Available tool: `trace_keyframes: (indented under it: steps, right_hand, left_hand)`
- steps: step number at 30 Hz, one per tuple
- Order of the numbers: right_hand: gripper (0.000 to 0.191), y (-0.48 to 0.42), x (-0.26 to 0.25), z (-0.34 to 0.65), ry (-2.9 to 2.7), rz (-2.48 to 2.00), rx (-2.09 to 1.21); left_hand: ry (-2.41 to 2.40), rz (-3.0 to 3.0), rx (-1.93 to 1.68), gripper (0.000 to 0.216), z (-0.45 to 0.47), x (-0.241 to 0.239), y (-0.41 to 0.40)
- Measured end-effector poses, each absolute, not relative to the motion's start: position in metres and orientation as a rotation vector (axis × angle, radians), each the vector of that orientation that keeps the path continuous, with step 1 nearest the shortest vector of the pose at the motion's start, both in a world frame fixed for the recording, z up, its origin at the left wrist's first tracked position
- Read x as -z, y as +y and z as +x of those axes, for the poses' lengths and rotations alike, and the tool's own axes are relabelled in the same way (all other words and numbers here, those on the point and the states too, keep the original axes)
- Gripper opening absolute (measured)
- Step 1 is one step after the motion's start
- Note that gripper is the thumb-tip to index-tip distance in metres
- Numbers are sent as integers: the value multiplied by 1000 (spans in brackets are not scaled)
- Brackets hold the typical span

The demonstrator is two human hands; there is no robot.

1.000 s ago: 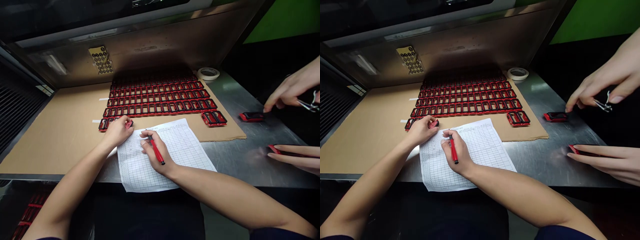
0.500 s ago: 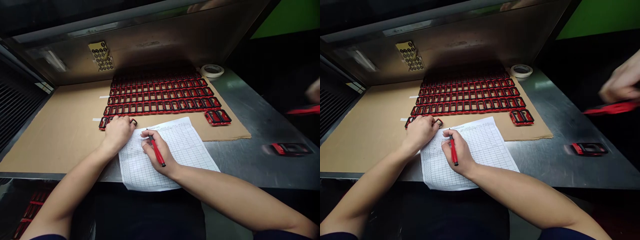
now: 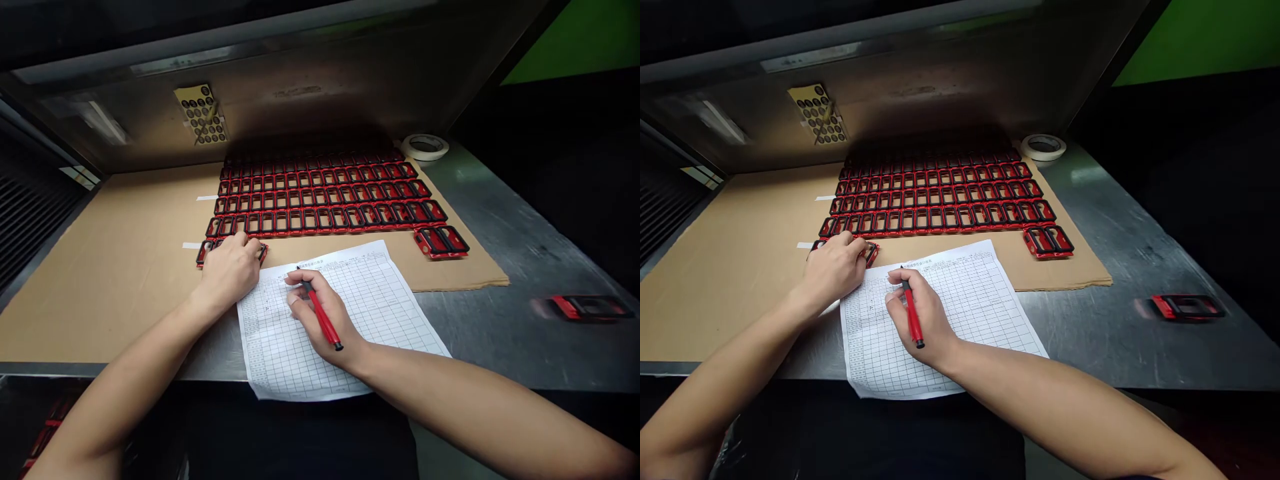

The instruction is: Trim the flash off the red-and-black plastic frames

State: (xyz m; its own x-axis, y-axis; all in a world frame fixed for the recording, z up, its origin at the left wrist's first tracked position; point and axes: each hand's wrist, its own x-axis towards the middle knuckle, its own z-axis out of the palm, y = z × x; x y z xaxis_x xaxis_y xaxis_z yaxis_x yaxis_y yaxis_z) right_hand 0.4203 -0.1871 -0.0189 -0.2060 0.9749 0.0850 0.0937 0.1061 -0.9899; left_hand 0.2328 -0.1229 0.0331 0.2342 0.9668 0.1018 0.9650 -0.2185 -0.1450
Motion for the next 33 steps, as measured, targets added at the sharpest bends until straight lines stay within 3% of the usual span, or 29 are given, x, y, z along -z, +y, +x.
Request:
trace_keyframes:
  steps: [7,13,18,21,27,33]
  right_hand:
    - [25,-189,21,422,-1454,-1141,-1284]
    - [23,-191,24,422,-1422,-1150,-1309]
    - [25,-191,25,421,-1369,-1122,-1318]
    - [26,-193,24,421,-1322,-1114,-1356]
    - [32,-201,22,421,-1457,-1169,-1300]
    - [36,-202,20,425,-1573,-1159,-1303]
  left_hand:
    - [-1847,-2476,-86,29,220,-32,-120]
    - [-1898,-2424,71,25,217,-34,-126]
    - [-1653,-2934,225,15,206,-61,-150]
    - [-1476,-3122,133,13,205,-68,-163]
    - [-1441,-2952,-48,22,210,-60,-171]
    - [-1575,-2908,-641,36,218,-58,-171]
